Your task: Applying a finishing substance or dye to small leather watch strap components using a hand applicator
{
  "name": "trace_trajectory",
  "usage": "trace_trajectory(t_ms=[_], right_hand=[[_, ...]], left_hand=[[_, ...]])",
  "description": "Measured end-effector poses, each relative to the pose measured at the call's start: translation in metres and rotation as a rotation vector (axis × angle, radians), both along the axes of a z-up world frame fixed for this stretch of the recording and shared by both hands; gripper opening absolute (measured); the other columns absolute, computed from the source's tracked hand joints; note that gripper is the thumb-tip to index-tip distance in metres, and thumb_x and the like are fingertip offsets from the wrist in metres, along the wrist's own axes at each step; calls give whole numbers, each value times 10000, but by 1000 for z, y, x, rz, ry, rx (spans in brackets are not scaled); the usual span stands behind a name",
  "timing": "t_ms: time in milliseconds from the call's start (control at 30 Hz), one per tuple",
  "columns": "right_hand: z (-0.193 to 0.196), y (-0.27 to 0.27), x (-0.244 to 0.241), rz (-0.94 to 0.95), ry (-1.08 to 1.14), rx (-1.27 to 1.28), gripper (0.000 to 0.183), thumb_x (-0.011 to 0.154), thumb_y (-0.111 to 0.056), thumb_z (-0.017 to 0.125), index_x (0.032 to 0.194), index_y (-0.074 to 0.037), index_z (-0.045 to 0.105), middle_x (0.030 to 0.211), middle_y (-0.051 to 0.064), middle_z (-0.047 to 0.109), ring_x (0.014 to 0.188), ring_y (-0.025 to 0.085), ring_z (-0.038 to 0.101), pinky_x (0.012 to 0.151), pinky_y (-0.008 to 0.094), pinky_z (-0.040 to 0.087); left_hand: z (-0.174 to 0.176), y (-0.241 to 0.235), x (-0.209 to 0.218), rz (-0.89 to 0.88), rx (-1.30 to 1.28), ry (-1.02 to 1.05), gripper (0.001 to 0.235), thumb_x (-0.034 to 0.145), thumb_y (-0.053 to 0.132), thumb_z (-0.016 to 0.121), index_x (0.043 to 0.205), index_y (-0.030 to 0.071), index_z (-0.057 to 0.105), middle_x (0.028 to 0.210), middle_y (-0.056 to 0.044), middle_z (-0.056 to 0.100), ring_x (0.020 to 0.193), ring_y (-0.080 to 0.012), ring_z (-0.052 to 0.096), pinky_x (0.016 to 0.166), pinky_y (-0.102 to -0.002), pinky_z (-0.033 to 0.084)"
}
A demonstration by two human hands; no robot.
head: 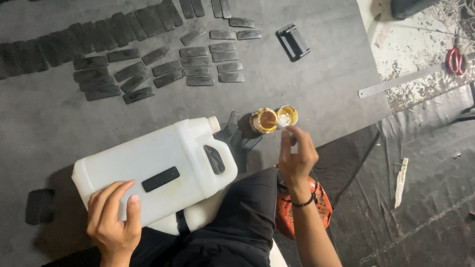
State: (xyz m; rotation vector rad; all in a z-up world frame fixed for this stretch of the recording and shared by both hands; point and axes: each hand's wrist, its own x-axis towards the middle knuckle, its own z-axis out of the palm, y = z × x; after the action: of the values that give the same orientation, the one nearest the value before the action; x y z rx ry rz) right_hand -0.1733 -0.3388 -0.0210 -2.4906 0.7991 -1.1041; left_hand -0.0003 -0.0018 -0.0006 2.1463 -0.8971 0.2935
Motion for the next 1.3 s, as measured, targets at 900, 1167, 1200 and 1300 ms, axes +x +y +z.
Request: trace_trajectory(t_ms=[900, 1167, 1200, 1300], right_hand=[[10, 13, -15, 72, 219, 52, 120, 965, 33, 679, 1072, -16, 703, 813, 90, 636, 692, 191, 604, 636, 316, 504], [57, -3, -34, 55, -3, -139, 95, 1018, 59, 696, 1103, 16, 700, 841, 93, 714, 604, 119, 565, 496, 240, 431], [60, -7, -38, 12, -101, -192, 109, 1058, 26, 708, 1161, -3, 690, 861, 69, 702, 575, 81, 484, 469, 232, 362], [75, 5, -30, -158, -268, -173, 163, 1016, 75, 808, 1129, -3, 720, 832, 75, 685, 592, 85, 391, 520, 279, 282]], left_hand=[[1, 2, 0, -22, -30, -3, 304, 1054, 175, 556, 1096, -61, 742, 1098, -197, 718, 991, -342, 678, 941, -446, 522], [5, 1, -1, -13, -21, 8, 258, 1041, 143, 581, 1084, -53, 743, 1092, -182, 725, 996, -327, 681, 950, -438, 521], [5, 1, -1, -11, -20, 17, 223, 1032, 115, 595, 1085, -46, 739, 1093, -175, 723, 994, -321, 678, 956, -436, 515], [7, 1, 0, -19, -34, 19, 227, 1037, 124, 588, 1085, -41, 735, 1094, -171, 717, 996, -319, 671, 961, -431, 512]])
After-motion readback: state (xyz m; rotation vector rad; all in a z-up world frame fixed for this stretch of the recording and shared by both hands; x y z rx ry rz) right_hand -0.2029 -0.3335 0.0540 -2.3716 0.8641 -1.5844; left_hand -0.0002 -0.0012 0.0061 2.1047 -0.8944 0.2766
